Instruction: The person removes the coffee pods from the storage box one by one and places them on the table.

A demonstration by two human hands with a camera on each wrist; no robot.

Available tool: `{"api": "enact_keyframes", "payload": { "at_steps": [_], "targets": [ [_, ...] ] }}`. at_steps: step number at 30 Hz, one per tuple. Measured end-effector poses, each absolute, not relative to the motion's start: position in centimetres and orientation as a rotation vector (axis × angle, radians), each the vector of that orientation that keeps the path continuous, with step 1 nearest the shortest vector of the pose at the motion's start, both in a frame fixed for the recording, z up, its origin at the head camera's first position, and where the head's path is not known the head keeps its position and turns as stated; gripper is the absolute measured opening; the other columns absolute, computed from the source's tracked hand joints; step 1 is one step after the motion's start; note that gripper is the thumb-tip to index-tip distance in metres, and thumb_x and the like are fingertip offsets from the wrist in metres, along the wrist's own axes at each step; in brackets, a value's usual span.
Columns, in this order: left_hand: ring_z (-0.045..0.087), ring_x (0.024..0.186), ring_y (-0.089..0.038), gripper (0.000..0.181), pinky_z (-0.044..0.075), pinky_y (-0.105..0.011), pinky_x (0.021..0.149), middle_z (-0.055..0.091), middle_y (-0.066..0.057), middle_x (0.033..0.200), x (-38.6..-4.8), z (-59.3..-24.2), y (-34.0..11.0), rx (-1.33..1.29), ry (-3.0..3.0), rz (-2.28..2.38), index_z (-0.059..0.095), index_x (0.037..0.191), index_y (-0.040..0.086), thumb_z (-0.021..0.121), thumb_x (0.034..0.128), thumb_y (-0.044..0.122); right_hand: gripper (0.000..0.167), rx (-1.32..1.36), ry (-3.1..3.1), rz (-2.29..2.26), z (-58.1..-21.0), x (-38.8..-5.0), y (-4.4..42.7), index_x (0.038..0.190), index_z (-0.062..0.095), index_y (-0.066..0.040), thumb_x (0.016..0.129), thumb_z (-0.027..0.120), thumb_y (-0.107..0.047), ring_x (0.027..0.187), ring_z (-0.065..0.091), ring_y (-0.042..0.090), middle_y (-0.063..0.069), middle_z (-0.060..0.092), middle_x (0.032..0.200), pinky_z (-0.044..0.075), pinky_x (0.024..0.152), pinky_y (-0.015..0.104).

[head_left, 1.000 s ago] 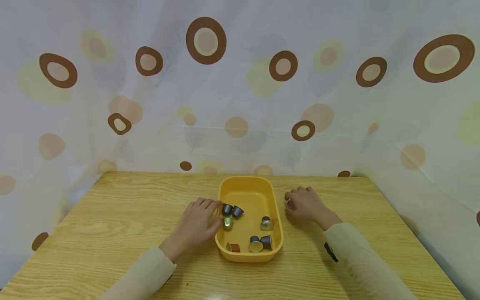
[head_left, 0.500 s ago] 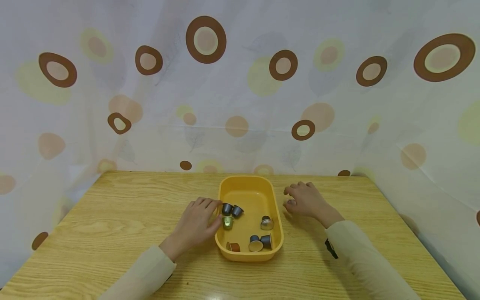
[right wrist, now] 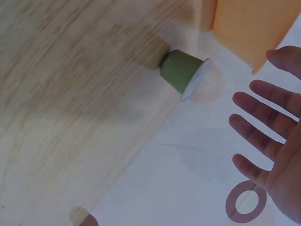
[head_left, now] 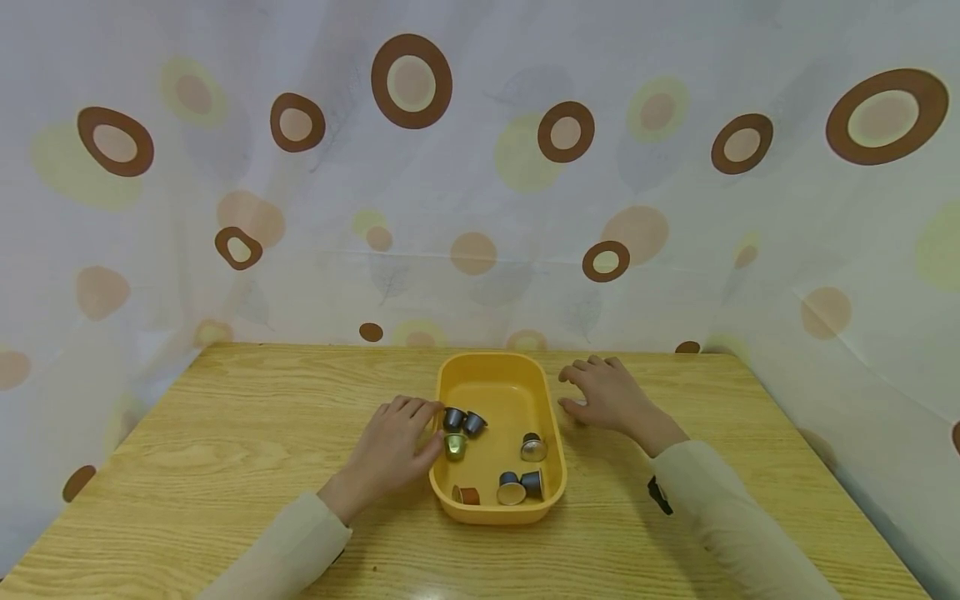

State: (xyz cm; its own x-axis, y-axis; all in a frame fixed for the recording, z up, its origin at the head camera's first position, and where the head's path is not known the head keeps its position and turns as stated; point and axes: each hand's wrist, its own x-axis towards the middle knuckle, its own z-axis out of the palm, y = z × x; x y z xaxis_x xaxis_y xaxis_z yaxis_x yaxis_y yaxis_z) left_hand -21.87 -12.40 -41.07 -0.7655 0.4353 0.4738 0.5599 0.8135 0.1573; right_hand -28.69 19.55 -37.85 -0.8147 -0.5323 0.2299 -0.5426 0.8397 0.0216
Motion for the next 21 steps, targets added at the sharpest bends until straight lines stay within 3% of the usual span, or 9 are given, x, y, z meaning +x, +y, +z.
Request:
{"api": "enact_keyframes", "payload": {
  "at_steps": [21],
  "targets": [
    [0.056,0.102,-0.022,0.034,0.045,-0.040,0.085,0.063,-0.002,0.108,-21.9,-41.3,-12.4,-0.741,-2.563,-0.401,0.059,0.117,0.013,0.051,0.0892,0.031,0.030,0.984,-2.615,-0.037,-36.8,-27.2,16.9,0.104,0.064,-0.015,0.083,0.062,-0.036,0.096,0.057,0.025,0.001,0.064,0.101,0.044,0.086,0.048]
  ]
}}
